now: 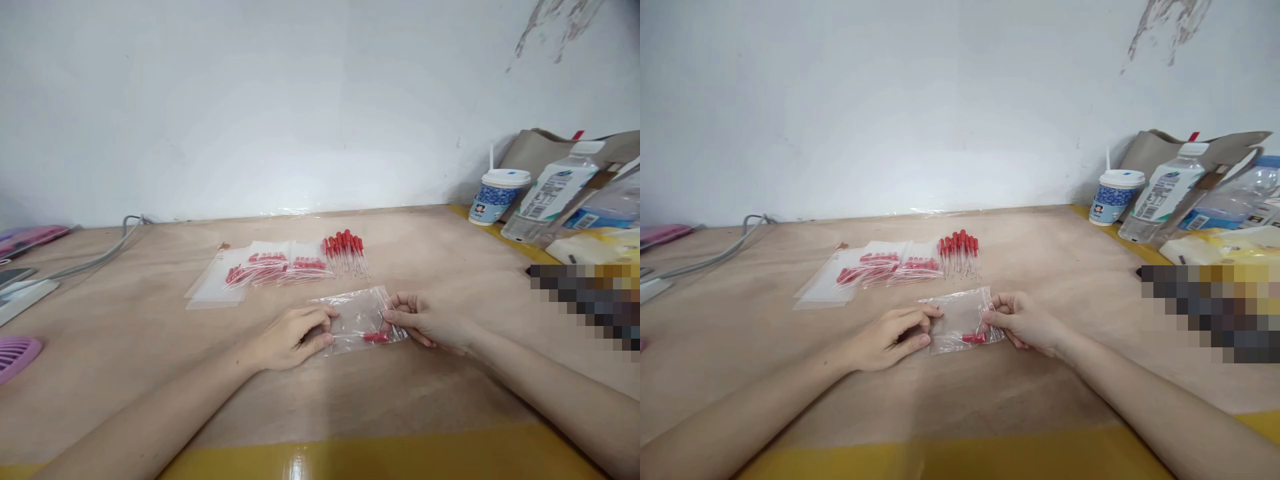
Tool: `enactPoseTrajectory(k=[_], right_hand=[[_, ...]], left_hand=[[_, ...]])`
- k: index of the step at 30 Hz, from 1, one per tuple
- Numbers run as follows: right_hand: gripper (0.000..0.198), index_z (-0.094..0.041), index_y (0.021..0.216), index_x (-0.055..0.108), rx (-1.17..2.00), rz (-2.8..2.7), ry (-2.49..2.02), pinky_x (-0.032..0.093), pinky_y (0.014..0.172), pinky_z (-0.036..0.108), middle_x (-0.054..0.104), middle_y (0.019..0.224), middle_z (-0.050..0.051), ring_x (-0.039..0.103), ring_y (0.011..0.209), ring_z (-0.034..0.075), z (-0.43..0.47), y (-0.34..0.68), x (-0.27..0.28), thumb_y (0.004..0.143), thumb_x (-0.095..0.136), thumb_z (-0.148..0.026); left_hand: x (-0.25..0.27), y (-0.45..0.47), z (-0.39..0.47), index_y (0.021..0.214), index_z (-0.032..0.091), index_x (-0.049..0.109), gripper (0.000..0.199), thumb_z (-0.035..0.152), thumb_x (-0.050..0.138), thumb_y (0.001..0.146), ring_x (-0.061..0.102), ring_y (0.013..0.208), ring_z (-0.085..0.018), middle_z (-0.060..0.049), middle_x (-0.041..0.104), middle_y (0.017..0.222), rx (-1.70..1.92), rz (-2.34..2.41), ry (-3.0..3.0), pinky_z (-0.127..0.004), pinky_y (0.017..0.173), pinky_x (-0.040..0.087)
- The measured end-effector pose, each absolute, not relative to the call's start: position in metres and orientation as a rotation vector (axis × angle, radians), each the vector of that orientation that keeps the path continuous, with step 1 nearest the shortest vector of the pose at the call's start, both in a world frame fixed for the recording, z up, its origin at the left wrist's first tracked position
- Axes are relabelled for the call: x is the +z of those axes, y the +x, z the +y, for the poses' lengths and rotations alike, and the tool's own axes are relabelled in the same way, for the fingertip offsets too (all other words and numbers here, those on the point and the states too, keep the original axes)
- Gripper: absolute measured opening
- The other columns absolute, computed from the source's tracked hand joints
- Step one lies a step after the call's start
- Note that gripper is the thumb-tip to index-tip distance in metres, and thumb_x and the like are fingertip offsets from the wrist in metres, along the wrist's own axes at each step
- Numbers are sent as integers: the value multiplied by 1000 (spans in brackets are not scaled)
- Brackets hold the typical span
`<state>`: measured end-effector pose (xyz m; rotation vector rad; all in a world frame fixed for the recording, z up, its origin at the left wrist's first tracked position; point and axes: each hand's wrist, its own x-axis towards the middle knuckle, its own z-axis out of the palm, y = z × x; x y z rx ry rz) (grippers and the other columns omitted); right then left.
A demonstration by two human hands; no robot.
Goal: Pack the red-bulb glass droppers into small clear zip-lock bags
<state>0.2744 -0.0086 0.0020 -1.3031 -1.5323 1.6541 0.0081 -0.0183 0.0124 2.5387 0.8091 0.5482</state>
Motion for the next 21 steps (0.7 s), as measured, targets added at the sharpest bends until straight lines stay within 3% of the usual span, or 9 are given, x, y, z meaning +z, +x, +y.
enactPoseTrajectory(k=[6, 10, 15, 21], right_hand=[[38, -19, 94, 47, 1411, -1450, -1395, 18, 30, 17, 49, 51, -8, 32, 30, 3, -6, 275, 0, 69, 64, -41], [28, -18, 87, 48, 1214, -1383, -1437, 19, 30, 18, 41, 45, -9, 30, 30, 3, 17, 274, -7, 72, 61, -38], [26, -17, 83, 54, 947, -1417, -1518, 28, 33, 19, 49, 53, -4, 38, 37, 5, 71, 272, -14, 67, 66, -34], [40, -15, 98, 54, 900, -1403, -1584, 32, 38, 19, 56, 64, 0, 43, 44, 6, 119, 259, -9, 64, 69, -30]], left_hand=[[15, 7, -17, 78, 17, 48, 15, 28, 47, 88, 54, 106, -21, -10, 57, 116, 502, 779, 2555, -30, 84, 42], [15, 7, -17, 73, 17, 48, 19, 29, 48, 87, 53, 108, -21, -11, 56, 117, 492, 759, 2588, -31, 85, 42], [14, 7, -17, 94, 18, 55, 17, 31, 53, 84, 49, 112, -22, -9, 53, 122, 509, 759, 2649, -36, 93, 38], [13, 8, -16, 115, 23, 56, 29, 30, 48, 88, 45, 117, -22, -7, 49, 127, 452, 736, 2722, -39, 99, 34]])
